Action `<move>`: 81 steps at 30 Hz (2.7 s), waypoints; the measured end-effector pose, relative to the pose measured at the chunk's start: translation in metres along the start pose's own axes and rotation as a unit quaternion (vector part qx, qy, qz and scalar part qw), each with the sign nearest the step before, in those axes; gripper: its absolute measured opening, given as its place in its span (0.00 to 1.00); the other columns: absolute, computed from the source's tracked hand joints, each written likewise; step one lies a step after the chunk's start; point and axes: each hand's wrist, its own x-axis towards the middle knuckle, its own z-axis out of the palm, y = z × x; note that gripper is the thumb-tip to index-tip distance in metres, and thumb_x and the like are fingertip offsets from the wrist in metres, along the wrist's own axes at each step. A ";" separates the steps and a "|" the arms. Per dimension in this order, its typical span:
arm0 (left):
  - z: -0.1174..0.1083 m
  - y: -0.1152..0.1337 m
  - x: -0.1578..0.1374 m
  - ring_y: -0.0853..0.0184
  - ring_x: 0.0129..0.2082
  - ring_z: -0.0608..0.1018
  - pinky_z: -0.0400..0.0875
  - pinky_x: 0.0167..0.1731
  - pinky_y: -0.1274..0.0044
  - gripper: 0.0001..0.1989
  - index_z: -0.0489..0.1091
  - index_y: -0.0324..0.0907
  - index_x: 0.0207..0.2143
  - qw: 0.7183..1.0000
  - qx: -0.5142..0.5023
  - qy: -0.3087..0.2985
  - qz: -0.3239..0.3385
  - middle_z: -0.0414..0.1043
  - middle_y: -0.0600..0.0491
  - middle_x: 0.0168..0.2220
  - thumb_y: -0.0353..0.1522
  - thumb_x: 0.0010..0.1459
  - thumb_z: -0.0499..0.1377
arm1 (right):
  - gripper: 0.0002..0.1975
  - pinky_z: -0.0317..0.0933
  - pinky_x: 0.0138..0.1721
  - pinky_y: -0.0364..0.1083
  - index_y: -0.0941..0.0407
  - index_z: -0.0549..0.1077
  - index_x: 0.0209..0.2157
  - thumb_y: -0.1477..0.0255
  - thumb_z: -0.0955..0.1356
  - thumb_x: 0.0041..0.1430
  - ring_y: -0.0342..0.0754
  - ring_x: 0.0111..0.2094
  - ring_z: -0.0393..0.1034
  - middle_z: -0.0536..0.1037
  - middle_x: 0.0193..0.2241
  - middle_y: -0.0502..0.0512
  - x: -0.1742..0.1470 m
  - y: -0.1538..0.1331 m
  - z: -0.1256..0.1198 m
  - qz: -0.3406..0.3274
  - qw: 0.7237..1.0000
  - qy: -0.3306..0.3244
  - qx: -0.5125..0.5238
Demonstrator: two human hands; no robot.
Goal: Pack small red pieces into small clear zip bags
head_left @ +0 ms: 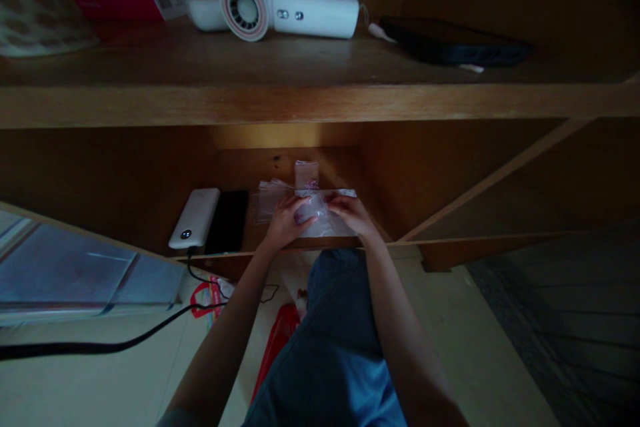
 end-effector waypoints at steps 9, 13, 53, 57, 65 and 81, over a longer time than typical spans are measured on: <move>0.000 0.000 0.000 0.62 0.42 0.72 0.65 0.44 0.69 0.20 0.66 0.45 0.46 1.000 -0.012 0.000 0.004 0.71 0.51 0.41 0.40 0.50 0.61 | 0.06 0.58 0.32 0.44 0.57 0.72 0.24 0.69 0.66 0.48 0.45 0.30 0.66 0.74 0.26 0.51 -0.001 -0.004 -0.001 0.006 0.999 -0.017 0.030; 0.000 0.000 0.000 0.63 0.42 0.72 0.65 0.45 0.69 0.20 0.66 0.44 0.46 1.000 -0.008 0.007 0.004 0.71 0.51 0.41 0.40 0.50 0.61 | 0.07 0.58 0.33 0.45 0.56 0.72 0.25 0.67 0.67 0.48 0.45 0.30 0.66 0.74 0.26 0.51 0.000 -0.005 0.001 0.003 0.999 -0.027 0.047; 0.000 -0.001 -0.001 0.59 0.47 0.69 0.63 0.47 0.67 0.34 0.56 0.44 0.55 1.000 -0.001 0.009 -0.012 0.68 0.48 0.48 0.38 0.47 0.63 | 0.08 0.58 0.34 0.45 0.55 0.69 0.23 0.66 0.65 0.51 0.46 0.30 0.65 0.72 0.25 0.50 0.000 -0.010 0.002 -0.025 0.999 -0.017 0.041; -0.001 -0.001 -0.001 0.59 0.46 0.68 0.62 0.47 0.66 0.32 0.57 0.43 0.55 1.000 0.002 0.010 -0.016 0.67 0.48 0.47 0.38 0.48 0.62 | 0.09 0.58 0.33 0.45 0.55 0.69 0.23 0.65 0.65 0.51 0.46 0.29 0.65 0.71 0.24 0.50 -0.001 -0.011 0.001 -0.029 0.999 -0.003 0.042; -0.003 0.000 0.000 0.61 0.45 0.69 0.64 0.47 0.67 0.30 0.59 0.44 0.53 0.999 -0.015 0.025 -0.035 0.67 0.49 0.45 0.37 0.48 0.61 | 0.08 0.57 0.32 0.44 0.55 0.71 0.24 0.66 0.65 0.52 0.46 0.29 0.65 0.72 0.25 0.51 -0.006 -0.015 0.001 -0.016 0.999 -0.039 0.007; -0.002 -0.002 0.000 0.63 0.42 0.70 0.64 0.45 0.69 0.26 0.60 0.44 0.52 0.998 -0.013 0.036 -0.039 0.68 0.50 0.42 0.37 0.49 0.60 | 0.12 0.58 0.33 0.45 0.55 0.74 0.29 0.63 0.64 0.57 0.46 0.31 0.69 0.77 0.30 0.54 -0.006 -0.009 0.000 -0.048 0.995 -0.016 -0.083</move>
